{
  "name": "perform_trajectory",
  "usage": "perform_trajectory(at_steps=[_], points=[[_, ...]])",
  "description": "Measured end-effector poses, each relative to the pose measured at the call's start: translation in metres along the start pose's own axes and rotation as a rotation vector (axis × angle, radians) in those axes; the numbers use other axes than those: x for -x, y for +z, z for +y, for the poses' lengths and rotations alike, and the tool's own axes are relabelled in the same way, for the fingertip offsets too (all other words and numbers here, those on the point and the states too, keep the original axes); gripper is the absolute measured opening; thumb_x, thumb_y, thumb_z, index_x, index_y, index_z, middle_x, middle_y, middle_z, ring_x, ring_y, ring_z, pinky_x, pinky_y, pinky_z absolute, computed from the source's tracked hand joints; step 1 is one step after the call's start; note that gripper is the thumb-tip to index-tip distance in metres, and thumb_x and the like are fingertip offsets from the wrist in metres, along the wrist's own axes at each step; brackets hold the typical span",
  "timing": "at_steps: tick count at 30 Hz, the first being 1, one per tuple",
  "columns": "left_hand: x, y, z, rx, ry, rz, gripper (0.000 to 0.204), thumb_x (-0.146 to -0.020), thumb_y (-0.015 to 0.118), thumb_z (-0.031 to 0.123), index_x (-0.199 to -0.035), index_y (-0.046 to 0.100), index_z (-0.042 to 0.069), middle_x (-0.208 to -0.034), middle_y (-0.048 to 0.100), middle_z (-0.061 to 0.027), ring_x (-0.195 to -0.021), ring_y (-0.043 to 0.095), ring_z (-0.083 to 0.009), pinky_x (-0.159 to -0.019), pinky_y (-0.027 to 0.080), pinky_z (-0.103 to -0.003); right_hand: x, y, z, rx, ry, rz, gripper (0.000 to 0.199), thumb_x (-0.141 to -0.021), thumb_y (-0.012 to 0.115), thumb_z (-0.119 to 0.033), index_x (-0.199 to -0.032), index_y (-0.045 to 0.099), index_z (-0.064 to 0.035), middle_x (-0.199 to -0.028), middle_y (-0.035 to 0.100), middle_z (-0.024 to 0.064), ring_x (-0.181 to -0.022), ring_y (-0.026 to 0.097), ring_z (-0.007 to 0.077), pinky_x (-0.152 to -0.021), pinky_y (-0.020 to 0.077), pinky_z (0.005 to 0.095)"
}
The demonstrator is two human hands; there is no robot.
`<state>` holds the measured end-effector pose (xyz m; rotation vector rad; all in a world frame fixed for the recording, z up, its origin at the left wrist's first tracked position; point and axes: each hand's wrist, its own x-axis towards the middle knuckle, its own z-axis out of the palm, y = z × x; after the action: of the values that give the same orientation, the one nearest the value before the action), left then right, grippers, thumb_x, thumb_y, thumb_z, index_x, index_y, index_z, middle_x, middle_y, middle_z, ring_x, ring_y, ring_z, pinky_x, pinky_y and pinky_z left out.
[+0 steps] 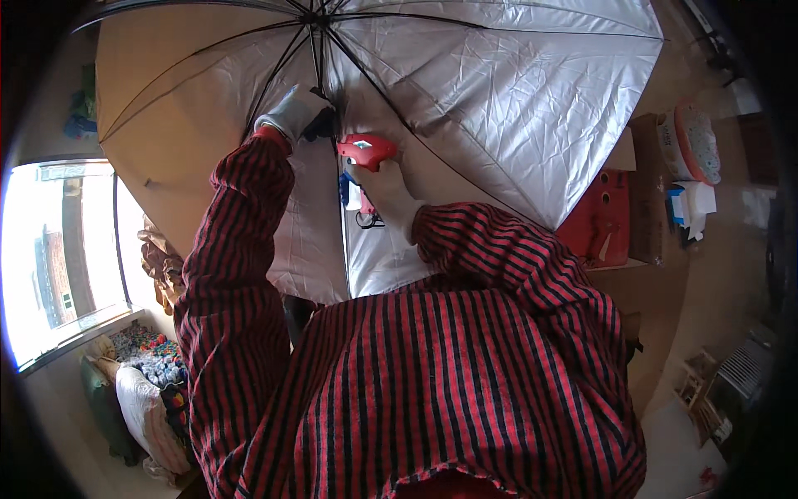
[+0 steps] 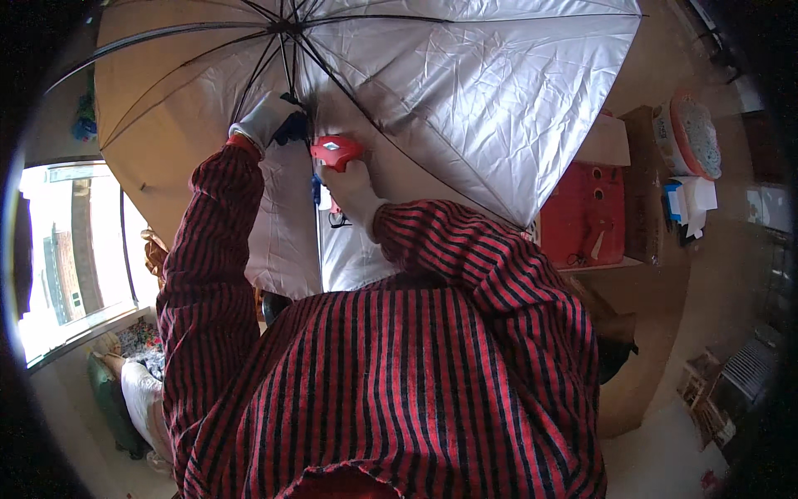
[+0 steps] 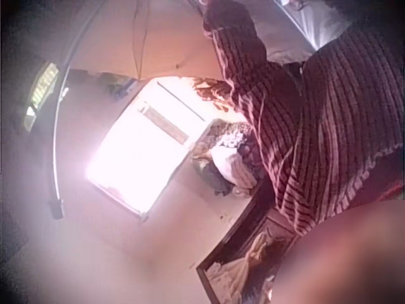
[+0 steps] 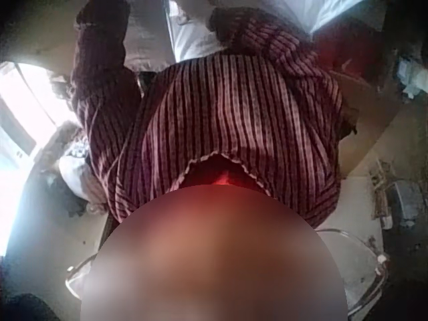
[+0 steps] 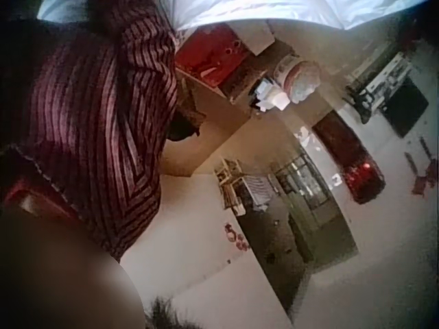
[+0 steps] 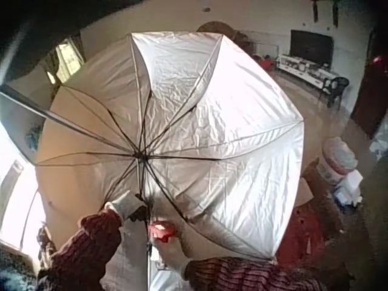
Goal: The person is using a hot glue gun to attach white fabric panels to the metal ribs of an umbrella frame.
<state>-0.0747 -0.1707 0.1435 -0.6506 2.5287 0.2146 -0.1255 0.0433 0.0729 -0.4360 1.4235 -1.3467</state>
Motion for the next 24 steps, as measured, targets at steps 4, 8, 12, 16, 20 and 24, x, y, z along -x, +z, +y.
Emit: perform_trajectory(at_steps=[4, 8, 12, 16, 20, 24], points=[[0.004, -0.008, 0.006, -0.136, 0.061, 0.03, 0.012, -0.069, 0.062, 0.015, -0.076, 0.071, 0.013, -0.074, 0.068, -0.0028, -0.069, 0.066, -0.0196, -0.062, 0.052, -0.031, -0.009, -0.007, 0.008, -0.123, 0.017, -0.069, 0.034, -0.078, 0.066, -0.03, -0.09, 0.06, 0.0007, -0.074, 0.059, 0.0047, -0.064, 0.058, 0.0149, -0.056, 0.0464, 0.0314], [0.01, -0.016, 0.011, -0.125, -0.007, -0.012, 0.011, -0.069, 0.062, 0.015, -0.075, 0.07, 0.013, -0.074, 0.068, -0.003, -0.069, 0.066, -0.0201, -0.061, 0.052, -0.031, 0.005, -0.012, -0.016, -0.196, 0.069, -0.093, 0.034, -0.081, 0.066, -0.03, -0.096, 0.06, -0.0009, -0.078, 0.06, 0.0035, -0.067, 0.058, 0.0145, -0.06, 0.0485, 0.0295], [0.015, -0.006, -0.002, -0.241, 0.159, 0.095, 0.011, -0.07, 0.062, 0.016, -0.076, 0.071, 0.013, -0.074, 0.067, -0.0036, -0.067, 0.065, -0.0203, -0.06, 0.052, -0.032, 0.001, -0.014, -0.018, -0.464, 0.169, -0.266, 0.028, -0.085, 0.063, -0.026, -0.099, 0.059, -0.0024, -0.081, 0.061, 0.0041, -0.071, 0.06, 0.0159, -0.065, 0.0512, 0.0297], [0.016, -0.008, -0.005, -0.231, 0.222, 0.173, 0.011, -0.07, 0.062, 0.016, -0.076, 0.071, 0.012, -0.074, 0.067, -0.0041, -0.068, 0.065, -0.0204, -0.06, 0.051, -0.032, -0.031, -0.019, 0.007, -0.771, 0.347, -0.544, 0.022, -0.087, 0.061, -0.024, -0.098, 0.058, -0.0058, -0.082, 0.062, 0.0041, -0.072, 0.062, 0.0173, -0.067, 0.053, 0.0301], [0.022, -0.019, 0.012, 0.095, 0.021, 0.047, 0.011, -0.071, 0.062, 0.017, -0.076, 0.071, 0.012, -0.072, 0.067, -0.004, -0.069, 0.065, -0.0196, -0.058, 0.051, -0.032, -0.03, -0.023, 0.005, -0.909, 0.404, -0.691, 0.019, -0.087, 0.06, -0.025, -0.095, 0.058, -0.0086, -0.082, 0.063, 0.0044, -0.071, 0.062, 0.0176, -0.066, 0.0529, 0.0298], [0.015, 0.007, -0.002, 0.262, -0.007, 0.116, 0.011, -0.074, 0.061, 0.017, -0.074, 0.069, 0.01, -0.071, 0.066, -0.0064, -0.065, 0.063, -0.0181, -0.054, 0.049, -0.032, -0.018, -0.012, 0.0, -0.592, 0.255, -0.554, 0.017, -0.088, 0.059, -0.026, -0.093, 0.057, -0.01, -0.081, 0.063, 0.0048, -0.07, 0.062, 0.0166, -0.062, 0.0517, 0.0289]])
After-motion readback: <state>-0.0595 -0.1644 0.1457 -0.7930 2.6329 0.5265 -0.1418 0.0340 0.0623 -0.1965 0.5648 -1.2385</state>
